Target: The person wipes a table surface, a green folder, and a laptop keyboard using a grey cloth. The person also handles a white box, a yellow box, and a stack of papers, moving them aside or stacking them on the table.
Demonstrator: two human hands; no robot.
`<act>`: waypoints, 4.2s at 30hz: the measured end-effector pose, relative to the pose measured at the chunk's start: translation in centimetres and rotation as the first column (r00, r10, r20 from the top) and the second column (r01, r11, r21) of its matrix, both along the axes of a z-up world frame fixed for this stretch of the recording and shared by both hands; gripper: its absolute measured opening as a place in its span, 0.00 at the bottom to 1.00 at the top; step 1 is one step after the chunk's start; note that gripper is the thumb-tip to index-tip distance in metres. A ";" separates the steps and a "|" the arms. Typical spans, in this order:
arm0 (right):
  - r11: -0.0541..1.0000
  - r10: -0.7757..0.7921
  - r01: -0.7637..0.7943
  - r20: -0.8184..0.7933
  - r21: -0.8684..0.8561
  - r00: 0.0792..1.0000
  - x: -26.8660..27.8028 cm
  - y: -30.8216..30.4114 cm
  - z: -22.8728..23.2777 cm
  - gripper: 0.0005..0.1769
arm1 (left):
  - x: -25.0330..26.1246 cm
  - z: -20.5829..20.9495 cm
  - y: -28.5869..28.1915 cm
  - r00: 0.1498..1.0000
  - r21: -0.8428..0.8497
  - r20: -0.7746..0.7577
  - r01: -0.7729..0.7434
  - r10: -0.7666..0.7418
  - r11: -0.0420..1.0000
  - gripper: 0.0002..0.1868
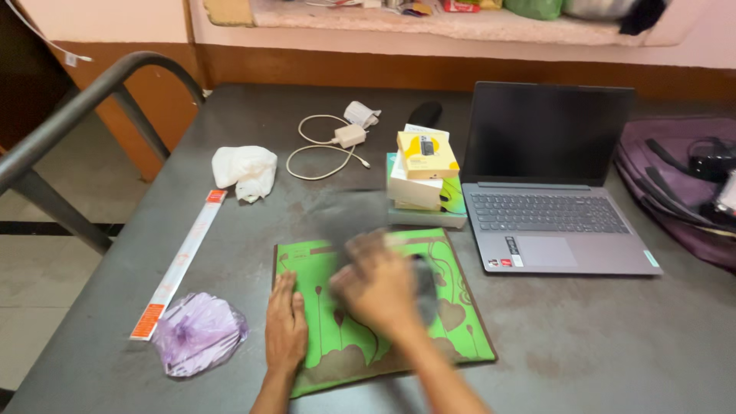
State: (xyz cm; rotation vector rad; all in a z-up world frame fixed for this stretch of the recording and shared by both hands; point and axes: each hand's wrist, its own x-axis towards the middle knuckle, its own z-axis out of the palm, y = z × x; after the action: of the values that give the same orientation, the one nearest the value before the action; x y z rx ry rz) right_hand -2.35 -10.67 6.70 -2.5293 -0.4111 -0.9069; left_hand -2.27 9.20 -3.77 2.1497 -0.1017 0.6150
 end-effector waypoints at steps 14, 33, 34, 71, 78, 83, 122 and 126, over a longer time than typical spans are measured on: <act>0.875 -0.482 0.429 -0.482 -0.225 0.731 4.0 -2.2 -4.3 0.33 | 0.9 -0.6 0.0 0.985 -0.091 -0.140 -0.117 0.103 0.989 0.32; 0.996 -0.077 0.086 -0.492 -0.004 0.867 -6.0 -13.0 -5.7 0.20 | 5.4 -4.0 3.1 0.918 -0.142 -0.290 -0.322 0.271 0.936 0.29; 0.958 -0.244 0.287 -0.549 -0.008 0.800 -5.4 -14.1 -5.8 0.20 | 6.1 -4.0 2.7 0.900 -0.105 -0.307 -0.354 0.308 0.929 0.31; -0.099 0.191 0.031 -0.012 0.995 0.982 -8.2 -23.3 4.2 0.17 | -8.8 20.3 1.5 0.300 0.802 0.210 0.492 -0.930 0.340 0.22; 0.184 0.140 0.143 -0.170 0.972 0.975 -6.6 -17.9 5.0 0.23 | -8.0 8.7 7.4 0.412 0.763 -0.017 0.595 -0.911 0.255 0.27; 0.944 0.105 -0.034 -0.202 0.328 0.974 -7.0 -4.4 -0.8 0.28 | -5.2 5.2 7.2 0.538 0.774 -0.049 0.553 -0.842 0.309 0.27; 0.971 -0.145 0.081 -0.282 -0.226 0.948 -3.9 -5.3 -9.1 0.46 | 7.2 3.9 -8.1 0.854 0.132 -0.475 0.307 -0.212 0.942 0.09; 0.966 -0.172 0.066 -0.434 -0.250 0.884 -4.1 -5.7 -9.5 0.49 | 10.6 5.3 -7.8 0.886 0.081 -0.458 0.121 -0.070 0.989 0.12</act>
State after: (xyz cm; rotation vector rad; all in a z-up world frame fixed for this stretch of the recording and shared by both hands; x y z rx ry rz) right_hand -6.50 -16.35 -2.84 -2.8939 -0.2201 -0.2903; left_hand 8.28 1.35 1.49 2.3217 0.0163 0.0360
